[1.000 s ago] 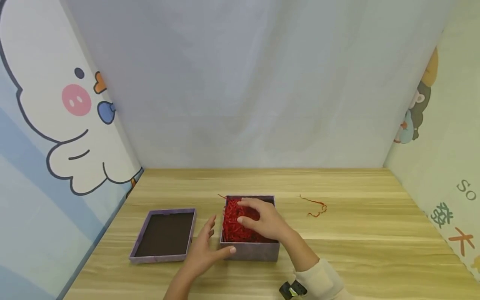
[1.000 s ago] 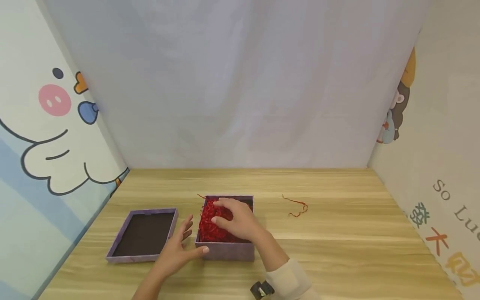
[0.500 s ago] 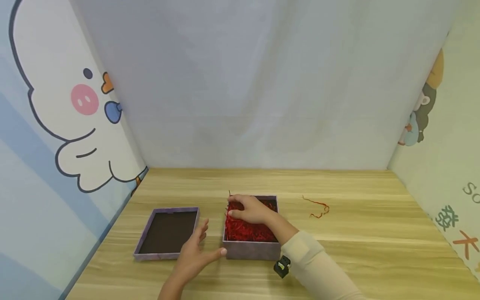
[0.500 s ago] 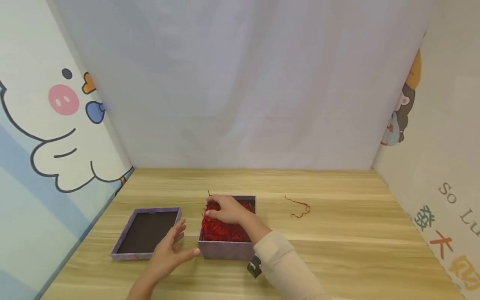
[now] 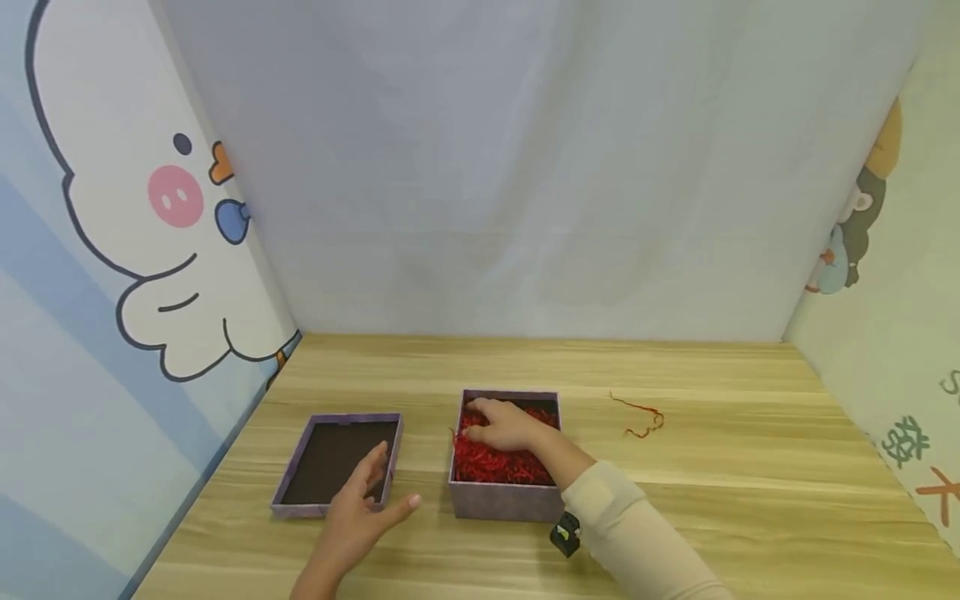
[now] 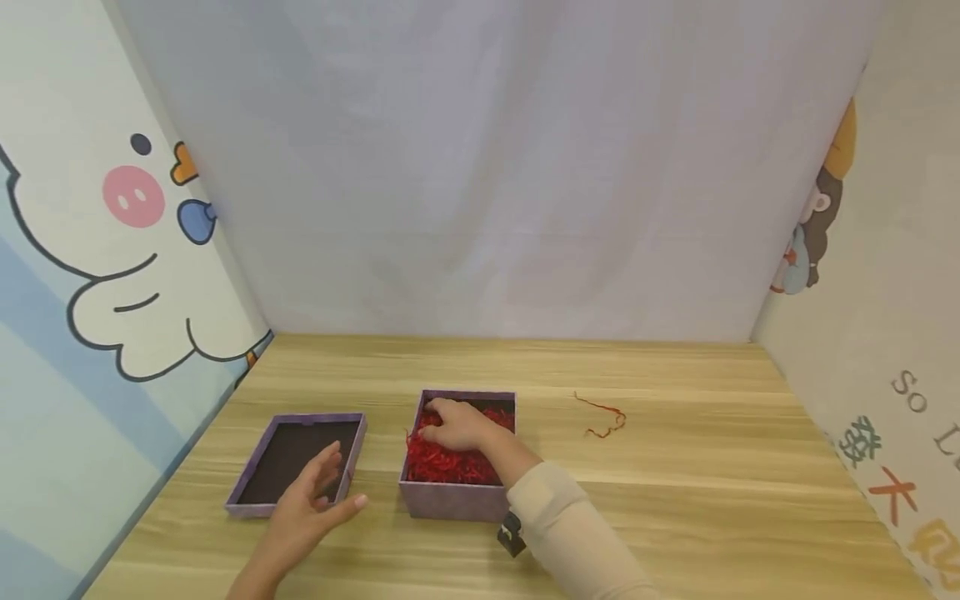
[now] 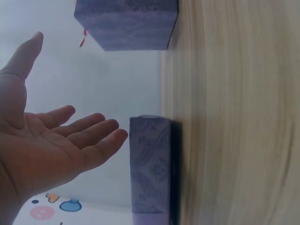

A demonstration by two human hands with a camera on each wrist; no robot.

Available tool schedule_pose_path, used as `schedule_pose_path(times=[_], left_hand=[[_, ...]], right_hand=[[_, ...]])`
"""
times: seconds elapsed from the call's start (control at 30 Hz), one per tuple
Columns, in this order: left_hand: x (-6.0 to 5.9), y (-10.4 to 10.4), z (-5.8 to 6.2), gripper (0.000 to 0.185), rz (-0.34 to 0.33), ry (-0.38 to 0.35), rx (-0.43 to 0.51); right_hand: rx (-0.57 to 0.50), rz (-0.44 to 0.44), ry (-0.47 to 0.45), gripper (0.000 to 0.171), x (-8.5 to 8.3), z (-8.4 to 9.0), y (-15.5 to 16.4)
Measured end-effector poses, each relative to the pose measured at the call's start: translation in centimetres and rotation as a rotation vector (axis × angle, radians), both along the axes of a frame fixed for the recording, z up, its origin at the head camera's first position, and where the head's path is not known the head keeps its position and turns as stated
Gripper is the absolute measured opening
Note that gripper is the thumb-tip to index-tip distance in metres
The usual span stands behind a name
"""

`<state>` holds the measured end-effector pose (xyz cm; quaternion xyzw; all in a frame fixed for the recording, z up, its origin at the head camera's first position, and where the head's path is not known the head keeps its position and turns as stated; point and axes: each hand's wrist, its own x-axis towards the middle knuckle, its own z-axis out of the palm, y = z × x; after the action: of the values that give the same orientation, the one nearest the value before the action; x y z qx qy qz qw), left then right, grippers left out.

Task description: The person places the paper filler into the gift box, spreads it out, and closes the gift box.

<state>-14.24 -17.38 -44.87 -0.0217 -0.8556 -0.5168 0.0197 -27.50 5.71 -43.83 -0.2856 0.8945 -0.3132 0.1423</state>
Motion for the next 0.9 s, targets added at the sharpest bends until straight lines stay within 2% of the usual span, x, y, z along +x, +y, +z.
schedule_pose_path(times=[0.2, 0.47, 0.6, 0.77, 0.9], left_hand=[[0.3, -1.6, 0.2, 0.079, 0.012, 0.019, -0.019], [0.2, -3.9, 0.8, 0.081, 0.045, -0.04, -0.016], [0.0, -4.7, 1.1, 0.083, 0.059, -0.067, -0.026], [-0.1, -5.9, 1.0, 0.086, 0.081, -0.105, -0.034], [0.0, -7.0, 0.9, 0.091, 0.113, -0.145, -0.061]], right_hand=[[0.01, 0.016, 0.043, 0.046, 0.5, 1.2, 0.2], [-0.056, 0.03, 0.179, 0.038, 2.0, 4.1, 0.2], [-0.11, 0.027, 0.196, 0.037, 2.8, 5.1, -0.1], [-0.145, 0.066, 0.171, 0.039, 3.6, 5.3, -1.3], [-0.14, 0.118, 0.198, 0.039, 4.5, 5.0, -2.9]])
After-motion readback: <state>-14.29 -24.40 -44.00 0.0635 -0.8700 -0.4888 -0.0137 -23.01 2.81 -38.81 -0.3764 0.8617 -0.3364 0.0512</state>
